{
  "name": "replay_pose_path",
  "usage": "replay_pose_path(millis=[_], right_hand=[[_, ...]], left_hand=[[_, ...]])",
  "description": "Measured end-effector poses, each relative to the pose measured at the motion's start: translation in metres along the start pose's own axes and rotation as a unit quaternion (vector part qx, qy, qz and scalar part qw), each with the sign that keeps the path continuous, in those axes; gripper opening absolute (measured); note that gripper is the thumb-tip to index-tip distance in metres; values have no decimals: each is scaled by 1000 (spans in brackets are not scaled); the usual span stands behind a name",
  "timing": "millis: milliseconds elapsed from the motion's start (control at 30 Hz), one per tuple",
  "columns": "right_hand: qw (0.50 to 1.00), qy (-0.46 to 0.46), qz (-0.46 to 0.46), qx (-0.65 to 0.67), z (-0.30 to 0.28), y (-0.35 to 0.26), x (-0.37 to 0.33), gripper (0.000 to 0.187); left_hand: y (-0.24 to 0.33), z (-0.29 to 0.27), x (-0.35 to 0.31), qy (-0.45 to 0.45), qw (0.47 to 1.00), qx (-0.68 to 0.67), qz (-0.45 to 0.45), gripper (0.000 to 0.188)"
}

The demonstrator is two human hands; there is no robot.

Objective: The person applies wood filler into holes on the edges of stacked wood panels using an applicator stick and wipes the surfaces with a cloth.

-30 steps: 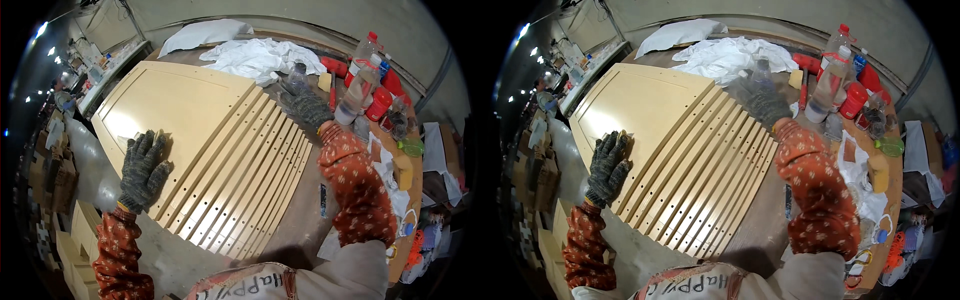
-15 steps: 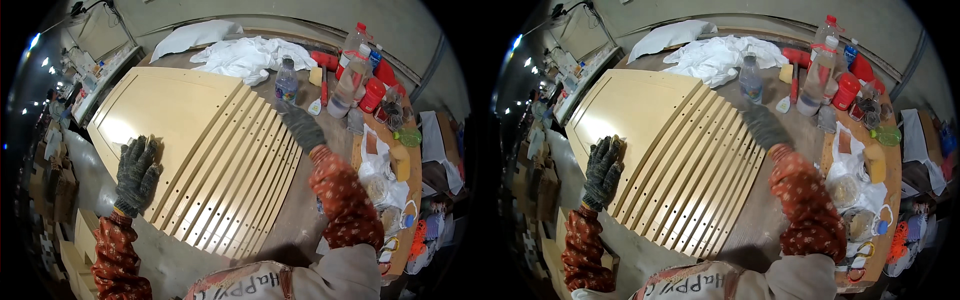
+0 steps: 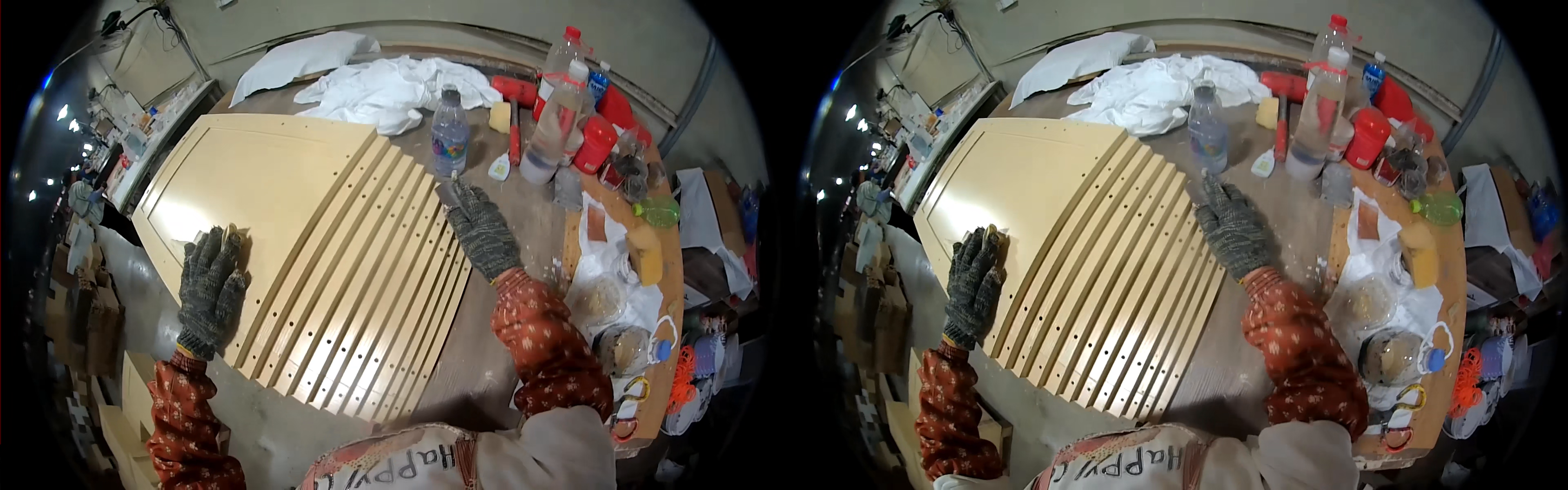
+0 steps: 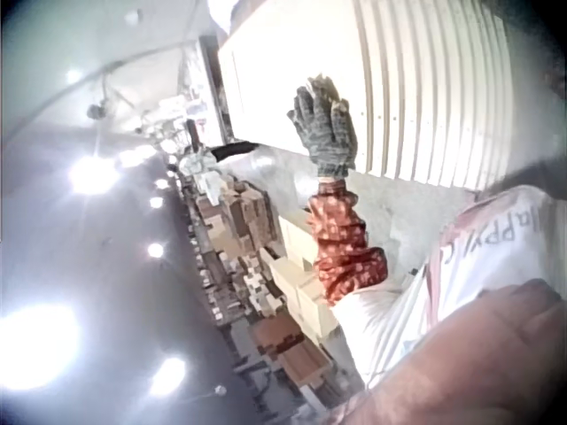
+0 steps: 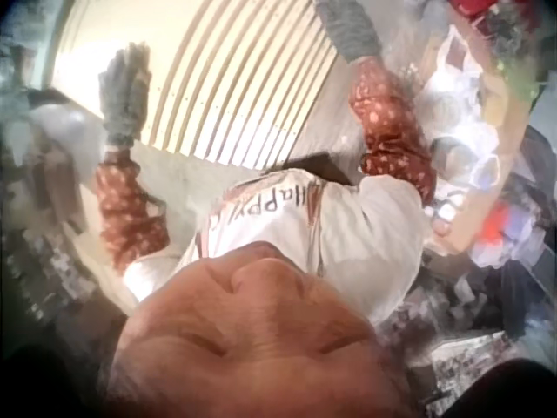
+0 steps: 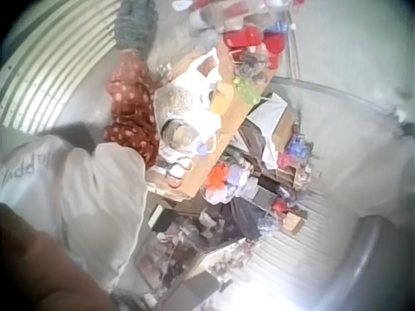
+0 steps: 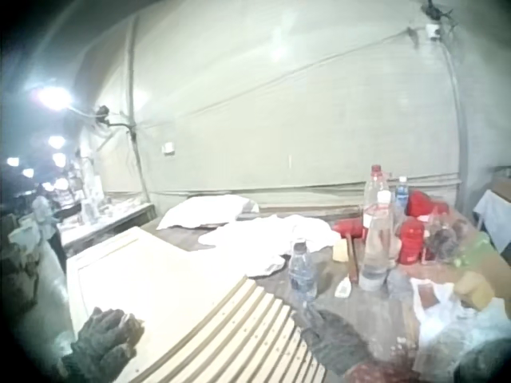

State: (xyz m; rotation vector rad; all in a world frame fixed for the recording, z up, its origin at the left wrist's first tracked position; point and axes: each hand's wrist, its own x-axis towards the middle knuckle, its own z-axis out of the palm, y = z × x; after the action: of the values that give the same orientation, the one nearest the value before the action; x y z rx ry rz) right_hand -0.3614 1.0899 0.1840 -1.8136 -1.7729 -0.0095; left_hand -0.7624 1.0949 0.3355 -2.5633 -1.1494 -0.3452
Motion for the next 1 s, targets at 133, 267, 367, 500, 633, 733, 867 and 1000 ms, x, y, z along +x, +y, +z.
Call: replay_pose_path(millis=[133,267,367,500,633,733,867,1000], right_hand=[[964,-153,201,89,-22,21,18,34],[998,-21,9,50,12,20,-7,37],[984,-26,152,93,-2,16,-3,41],[988,-58,125,68,13,26,-5,42],[999,-31,30,1,24,44,-8,37],[995,-47,-8,-90,11,45,5,34],[967,-31,224,118,29,14,-18,35],[994,3,111,-7,38,56,-6,35]], left_hand=[[2,-1,-9,-20,999,1,-28,45],[5,0,1,-7,1000,-13,-12,45],[-1,3,-6,14,999,-34,-9,44],[3,4,-3,15,1000,-18,-8,43],[4,2,-1,20,999,-27,3,43],[-2,4,-5,22,999,-33,-17,43],[2,9,-4,16,999,-28,-2,43],[-7,10,-9,55,996,-6,66,41]])
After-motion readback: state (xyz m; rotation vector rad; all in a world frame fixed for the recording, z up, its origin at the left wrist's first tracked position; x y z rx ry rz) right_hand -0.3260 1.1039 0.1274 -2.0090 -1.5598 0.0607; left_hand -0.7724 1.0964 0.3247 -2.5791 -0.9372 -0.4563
